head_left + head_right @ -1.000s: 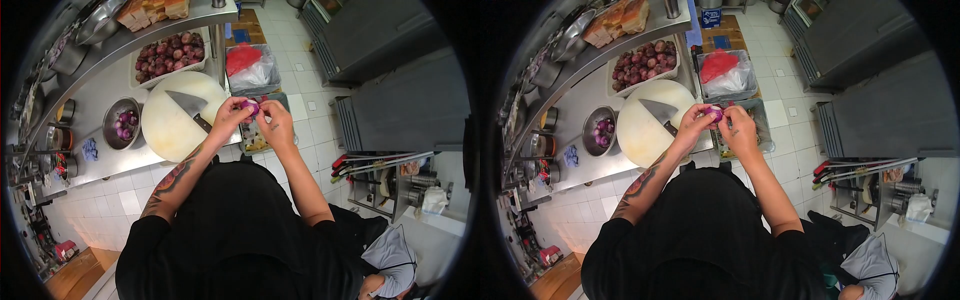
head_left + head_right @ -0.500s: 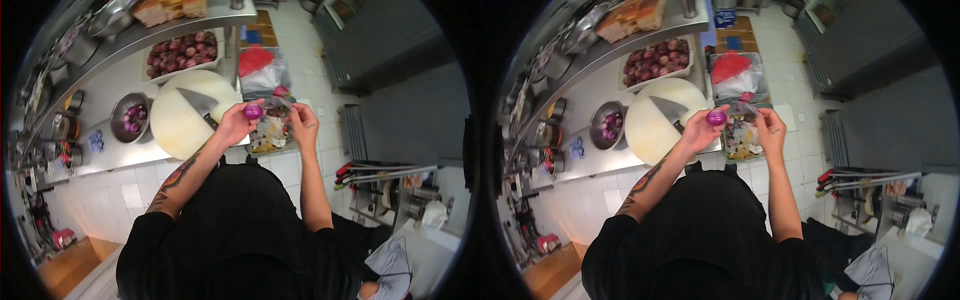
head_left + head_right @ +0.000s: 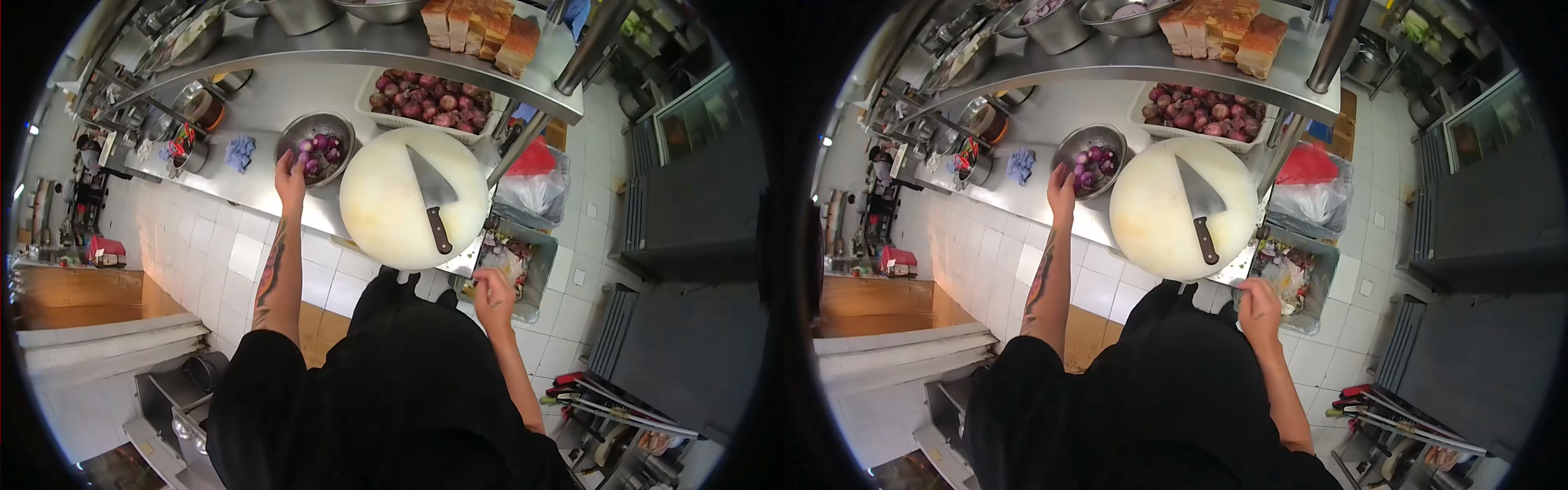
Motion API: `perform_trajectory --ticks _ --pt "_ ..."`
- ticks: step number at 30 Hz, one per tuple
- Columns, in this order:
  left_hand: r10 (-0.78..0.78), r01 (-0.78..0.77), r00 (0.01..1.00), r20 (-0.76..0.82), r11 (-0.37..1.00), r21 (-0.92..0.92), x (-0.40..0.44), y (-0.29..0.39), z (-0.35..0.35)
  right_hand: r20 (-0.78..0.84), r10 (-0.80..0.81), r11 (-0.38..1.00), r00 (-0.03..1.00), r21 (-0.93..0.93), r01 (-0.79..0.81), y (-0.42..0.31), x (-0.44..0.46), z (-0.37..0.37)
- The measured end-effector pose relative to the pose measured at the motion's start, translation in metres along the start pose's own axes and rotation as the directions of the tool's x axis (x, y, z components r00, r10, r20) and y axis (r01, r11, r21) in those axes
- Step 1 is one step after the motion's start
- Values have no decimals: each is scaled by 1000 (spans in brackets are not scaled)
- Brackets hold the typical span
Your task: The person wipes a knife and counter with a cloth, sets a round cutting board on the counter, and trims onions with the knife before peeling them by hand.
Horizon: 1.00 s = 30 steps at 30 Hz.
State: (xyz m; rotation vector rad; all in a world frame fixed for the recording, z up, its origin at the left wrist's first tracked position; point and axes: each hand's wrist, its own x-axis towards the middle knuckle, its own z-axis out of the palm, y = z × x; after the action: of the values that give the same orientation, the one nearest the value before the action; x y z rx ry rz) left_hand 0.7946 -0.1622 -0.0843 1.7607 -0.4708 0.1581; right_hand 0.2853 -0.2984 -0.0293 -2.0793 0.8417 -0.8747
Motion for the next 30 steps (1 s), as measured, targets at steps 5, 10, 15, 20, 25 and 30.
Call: perform_trajectory --ticks 5,10,15,20,25,30 --pt "137 -87 947 292 980 -178 -11 16 30 66 -73 995 995 -61 77 -32 41 41" --pt "205 -69 769 606 968 -240 16 62 125 270 69 877 960 -476 70 -40 72 99" --pt "293 -526 544 786 849 48 78 44 244 119 203 954 972 -249 -169 -38 80 96" --pt "97 -578 698 710 661 478 54 48 300 11 506 858 863 103 -504 -41 17 56" --pt "79 -560 614 785 744 364 65 62 289 15 721 591 693 510 -625 -80 -32 34" --pt "188 -498 593 783 850 173 80 42 284 4 743 529 669 610 -590 -77 -50 24"
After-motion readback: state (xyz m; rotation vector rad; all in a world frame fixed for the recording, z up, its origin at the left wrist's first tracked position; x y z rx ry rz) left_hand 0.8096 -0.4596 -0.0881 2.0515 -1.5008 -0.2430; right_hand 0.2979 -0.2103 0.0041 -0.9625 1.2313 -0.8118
